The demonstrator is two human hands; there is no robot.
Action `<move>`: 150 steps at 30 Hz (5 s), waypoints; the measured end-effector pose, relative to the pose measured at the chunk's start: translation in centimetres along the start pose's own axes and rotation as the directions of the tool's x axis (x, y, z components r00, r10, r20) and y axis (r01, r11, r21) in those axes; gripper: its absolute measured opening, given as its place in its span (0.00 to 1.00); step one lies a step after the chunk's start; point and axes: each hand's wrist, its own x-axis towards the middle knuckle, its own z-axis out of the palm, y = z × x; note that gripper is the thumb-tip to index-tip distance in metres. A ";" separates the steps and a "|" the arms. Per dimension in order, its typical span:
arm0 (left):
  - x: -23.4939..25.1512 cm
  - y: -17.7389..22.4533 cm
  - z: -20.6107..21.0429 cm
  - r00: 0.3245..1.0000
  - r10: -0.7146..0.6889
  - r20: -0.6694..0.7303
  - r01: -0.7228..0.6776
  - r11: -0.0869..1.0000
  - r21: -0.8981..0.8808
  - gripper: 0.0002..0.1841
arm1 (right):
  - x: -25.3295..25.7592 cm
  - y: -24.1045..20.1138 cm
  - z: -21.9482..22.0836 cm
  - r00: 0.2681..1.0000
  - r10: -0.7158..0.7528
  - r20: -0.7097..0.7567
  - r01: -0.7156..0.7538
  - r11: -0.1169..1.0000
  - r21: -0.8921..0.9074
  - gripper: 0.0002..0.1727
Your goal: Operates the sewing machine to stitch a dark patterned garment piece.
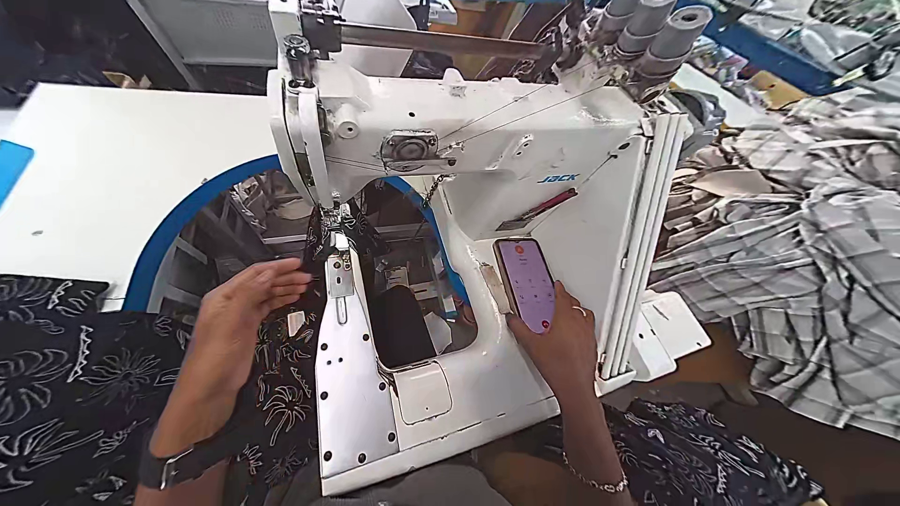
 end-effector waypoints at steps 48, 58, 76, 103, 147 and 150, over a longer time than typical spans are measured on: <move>5.6 -10.9 1.3 0.993 0.080 0.089 -0.088 0.992 0.093 0.21 | 5.9 -18.5 13.6 0.566 -0.476 0.673 0.380 0.875 0.299 0.13; 1.5 -5.6 3.2 0.970 0.242 -0.032 -0.213 0.903 0.373 0.12 | 1.5 -16.4 2.1 0.625 -0.721 0.299 0.607 0.690 0.394 0.15; -3.3 -2.0 3.6 0.989 0.075 0.128 -0.124 0.892 0.435 0.18 | -9.3 -17.0 0.4 0.429 -0.863 0.268 0.878 0.468 0.100 0.17; -3.5 -3.8 2.3 0.930 0.158 0.331 -0.284 0.881 0.378 0.15 | -9.9 -20.2 -2.0 0.528 -0.678 0.512 0.819 0.565 -0.096 0.06; -5.6 -5.4 3.8 0.946 0.318 0.067 -0.316 0.855 0.412 0.12 | -11.6 -19.7 -1.0 0.449 -0.796 0.406 0.887 0.450 -0.101 0.06; -4.4 -5.5 3.8 0.935 0.351 0.041 -0.338 0.856 0.392 0.14 | -11.0 -20.6 -1.1 0.524 -0.786 0.328 0.852 0.494 -0.176 0.06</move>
